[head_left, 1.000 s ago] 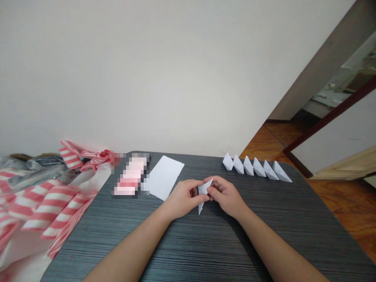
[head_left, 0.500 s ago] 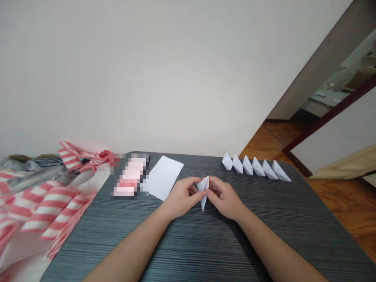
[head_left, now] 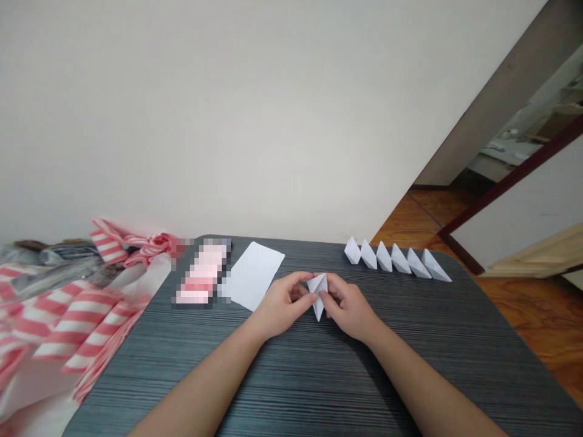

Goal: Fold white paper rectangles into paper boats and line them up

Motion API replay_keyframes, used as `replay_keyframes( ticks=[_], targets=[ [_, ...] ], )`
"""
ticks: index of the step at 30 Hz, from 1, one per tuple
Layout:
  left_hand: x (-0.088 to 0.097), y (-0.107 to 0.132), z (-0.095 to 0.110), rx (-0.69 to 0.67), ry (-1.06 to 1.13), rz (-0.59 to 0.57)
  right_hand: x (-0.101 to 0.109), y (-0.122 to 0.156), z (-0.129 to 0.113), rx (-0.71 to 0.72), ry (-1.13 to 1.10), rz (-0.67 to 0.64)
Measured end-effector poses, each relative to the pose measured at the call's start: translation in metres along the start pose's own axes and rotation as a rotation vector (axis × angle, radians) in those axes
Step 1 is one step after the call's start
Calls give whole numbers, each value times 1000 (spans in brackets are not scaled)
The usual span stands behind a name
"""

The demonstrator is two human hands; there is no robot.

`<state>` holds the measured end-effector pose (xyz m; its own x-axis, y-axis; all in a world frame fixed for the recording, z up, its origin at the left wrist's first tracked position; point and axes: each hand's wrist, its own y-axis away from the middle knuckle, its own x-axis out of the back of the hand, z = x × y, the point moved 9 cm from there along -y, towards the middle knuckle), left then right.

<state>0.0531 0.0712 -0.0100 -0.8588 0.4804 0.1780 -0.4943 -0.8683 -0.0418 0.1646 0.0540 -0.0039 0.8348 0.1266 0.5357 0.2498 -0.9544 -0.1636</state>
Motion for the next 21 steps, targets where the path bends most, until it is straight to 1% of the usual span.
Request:
replay_keyframes(
  ticks=[3,6,8,10,13,16,19,21],
  targets=[
    [0,1,-1,-5,46,-4,0,-1,7,-24,-56,15],
    [2,0,1,-38,144,11,2,-1,14,-41,-110,46],
    [5,-1,2,-57,222,34,3,-1,14,-15,-117,55],
    [8,-2,1,-56,291,62,5,-2,9,46,-105,61],
    [12,-3,-5,-7,403,99,8,-1,-2,145,-69,66],
    [9,-4,-16,95,494,94,8,-1,-9,197,-33,58],
    [2,-5,-21,158,425,23,6,0,-13,240,-6,34],
    [-1,-6,-20,145,327,-12,4,0,-11,237,8,31]
  ],
)
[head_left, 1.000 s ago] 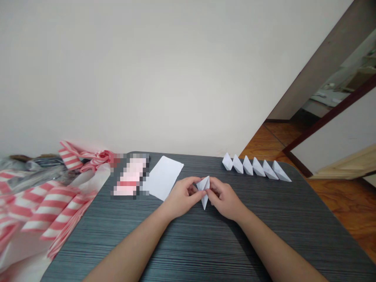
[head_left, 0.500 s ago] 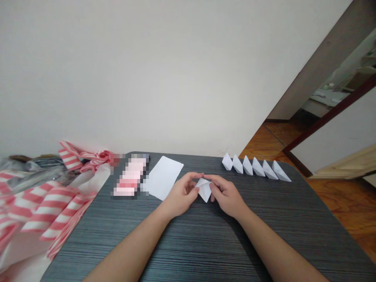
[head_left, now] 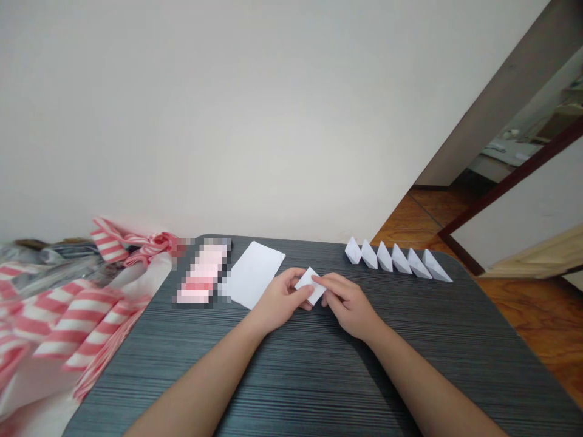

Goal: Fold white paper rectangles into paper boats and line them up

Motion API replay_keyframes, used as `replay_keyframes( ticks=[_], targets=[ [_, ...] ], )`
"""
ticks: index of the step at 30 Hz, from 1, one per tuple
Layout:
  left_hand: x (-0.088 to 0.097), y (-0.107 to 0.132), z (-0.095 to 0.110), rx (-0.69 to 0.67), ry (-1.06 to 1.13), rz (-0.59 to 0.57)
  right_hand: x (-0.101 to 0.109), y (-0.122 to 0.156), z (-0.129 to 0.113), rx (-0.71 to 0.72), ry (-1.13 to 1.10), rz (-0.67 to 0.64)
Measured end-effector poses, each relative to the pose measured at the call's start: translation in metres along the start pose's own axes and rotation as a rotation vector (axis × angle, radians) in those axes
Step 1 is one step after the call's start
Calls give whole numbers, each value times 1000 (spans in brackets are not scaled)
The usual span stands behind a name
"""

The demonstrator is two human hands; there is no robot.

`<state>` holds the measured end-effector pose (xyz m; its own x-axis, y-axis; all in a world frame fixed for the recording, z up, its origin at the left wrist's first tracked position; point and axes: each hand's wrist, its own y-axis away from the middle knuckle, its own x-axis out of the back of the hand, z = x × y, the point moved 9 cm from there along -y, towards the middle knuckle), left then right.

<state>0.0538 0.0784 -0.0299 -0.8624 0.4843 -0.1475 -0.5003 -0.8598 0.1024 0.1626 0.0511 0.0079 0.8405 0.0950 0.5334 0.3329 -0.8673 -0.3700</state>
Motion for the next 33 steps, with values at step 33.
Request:
replay_keyframes(
  ticks=[33],
  targets=[
    [-2,1,1,57,-124,-18,0,7,34,-375,-102,33]
  ],
)
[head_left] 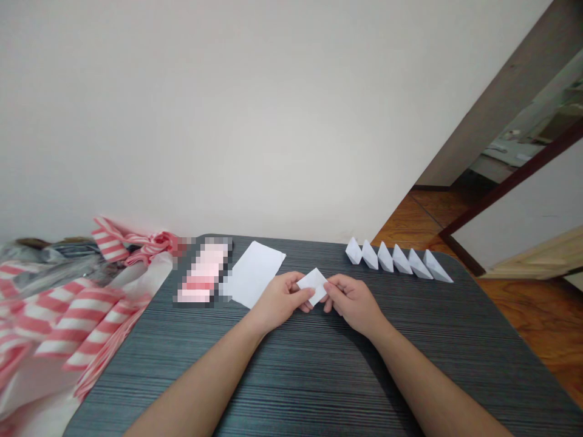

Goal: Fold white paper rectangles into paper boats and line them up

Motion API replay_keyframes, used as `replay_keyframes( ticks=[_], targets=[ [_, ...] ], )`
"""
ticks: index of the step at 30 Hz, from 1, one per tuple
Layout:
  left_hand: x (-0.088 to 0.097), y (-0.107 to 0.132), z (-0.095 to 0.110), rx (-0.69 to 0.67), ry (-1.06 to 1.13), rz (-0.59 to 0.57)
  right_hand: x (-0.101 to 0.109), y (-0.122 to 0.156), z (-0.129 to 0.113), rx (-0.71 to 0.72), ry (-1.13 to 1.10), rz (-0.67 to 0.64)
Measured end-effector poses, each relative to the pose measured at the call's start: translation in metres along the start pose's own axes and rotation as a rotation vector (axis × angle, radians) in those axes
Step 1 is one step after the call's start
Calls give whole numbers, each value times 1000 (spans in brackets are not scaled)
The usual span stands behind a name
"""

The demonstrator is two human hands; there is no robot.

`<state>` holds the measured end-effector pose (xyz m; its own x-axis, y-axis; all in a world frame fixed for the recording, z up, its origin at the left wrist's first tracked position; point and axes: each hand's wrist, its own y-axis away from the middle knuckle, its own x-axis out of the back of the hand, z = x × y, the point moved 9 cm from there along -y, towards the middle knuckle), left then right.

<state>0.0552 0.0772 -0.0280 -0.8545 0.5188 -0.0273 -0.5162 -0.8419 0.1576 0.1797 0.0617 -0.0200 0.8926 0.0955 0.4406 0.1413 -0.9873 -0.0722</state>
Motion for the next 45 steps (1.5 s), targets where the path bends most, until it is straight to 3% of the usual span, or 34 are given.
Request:
replay_keyframes(
  ticks=[17,26,45],
  targets=[
    [-3,4,-2,-5,-128,-20,-1,0,-9,65,9,-5],
    [-7,7,-3,-8,-202,-40,1,0,-35,234,48,-2],
    [-13,10,11,-110,-460,-79,2,-1,-26,149,83,35]
  ],
)
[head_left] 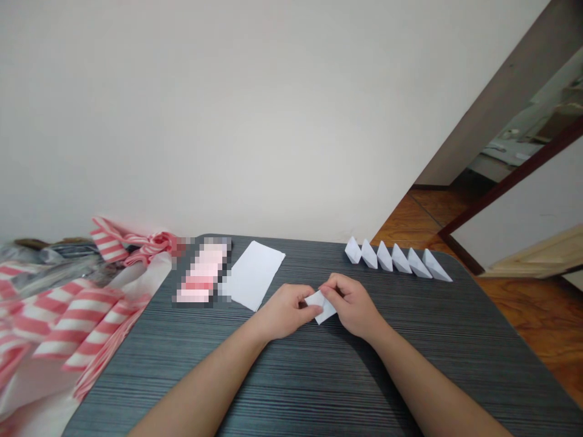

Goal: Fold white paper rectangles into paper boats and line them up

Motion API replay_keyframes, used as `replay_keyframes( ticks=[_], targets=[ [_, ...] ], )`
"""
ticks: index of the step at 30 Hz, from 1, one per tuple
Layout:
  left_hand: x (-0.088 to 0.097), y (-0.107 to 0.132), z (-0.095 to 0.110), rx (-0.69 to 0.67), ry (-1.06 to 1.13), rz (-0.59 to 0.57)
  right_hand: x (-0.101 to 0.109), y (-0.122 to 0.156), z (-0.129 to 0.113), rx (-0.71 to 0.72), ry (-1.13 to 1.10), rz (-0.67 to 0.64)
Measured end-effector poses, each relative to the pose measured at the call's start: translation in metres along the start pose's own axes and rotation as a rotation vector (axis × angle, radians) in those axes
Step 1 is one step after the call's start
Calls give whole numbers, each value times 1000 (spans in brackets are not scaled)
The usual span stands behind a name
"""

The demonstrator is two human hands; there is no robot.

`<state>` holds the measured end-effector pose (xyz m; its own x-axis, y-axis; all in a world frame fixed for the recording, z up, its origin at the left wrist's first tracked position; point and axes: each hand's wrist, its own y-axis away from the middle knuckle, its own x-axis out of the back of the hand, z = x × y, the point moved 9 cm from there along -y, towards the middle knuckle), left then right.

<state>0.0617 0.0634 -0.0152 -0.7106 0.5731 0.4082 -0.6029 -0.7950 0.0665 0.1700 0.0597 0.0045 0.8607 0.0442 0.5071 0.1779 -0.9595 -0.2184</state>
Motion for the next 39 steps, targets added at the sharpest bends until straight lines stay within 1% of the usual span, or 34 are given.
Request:
replay_keyframes(
  ticks=[3,8,11,15,18,24,28,30,33,35,39],
  targets=[
    [-1,0,2,0,-6,-15,0,0,-1,4,16,7],
    [-1,0,2,29,50,-27,-3,1,1,-2,-1,-15],
    [1,0,1,20,81,-5,-6,1,5,-21,-48,-40],
    [5,0,-5,28,163,50,-5,1,15,-75,-99,-31],
    [6,-1,-9,41,211,75,-7,2,21,-121,-108,-67],
    [5,-3,-15,64,217,87,-5,4,20,-136,-82,-32],
    [7,-3,-15,70,227,108,-7,3,23,-158,-133,-33],
    [10,-3,-15,66,227,139,-10,3,26,-177,-177,-56],
    [15,-2,-15,55,226,187,-18,3,26,-195,-231,-146],
    [16,-3,-15,52,232,199,-23,5,26,-218,-260,-196],
    [14,-5,-17,56,280,196,-23,7,27,-266,-295,-193]
  ],
)
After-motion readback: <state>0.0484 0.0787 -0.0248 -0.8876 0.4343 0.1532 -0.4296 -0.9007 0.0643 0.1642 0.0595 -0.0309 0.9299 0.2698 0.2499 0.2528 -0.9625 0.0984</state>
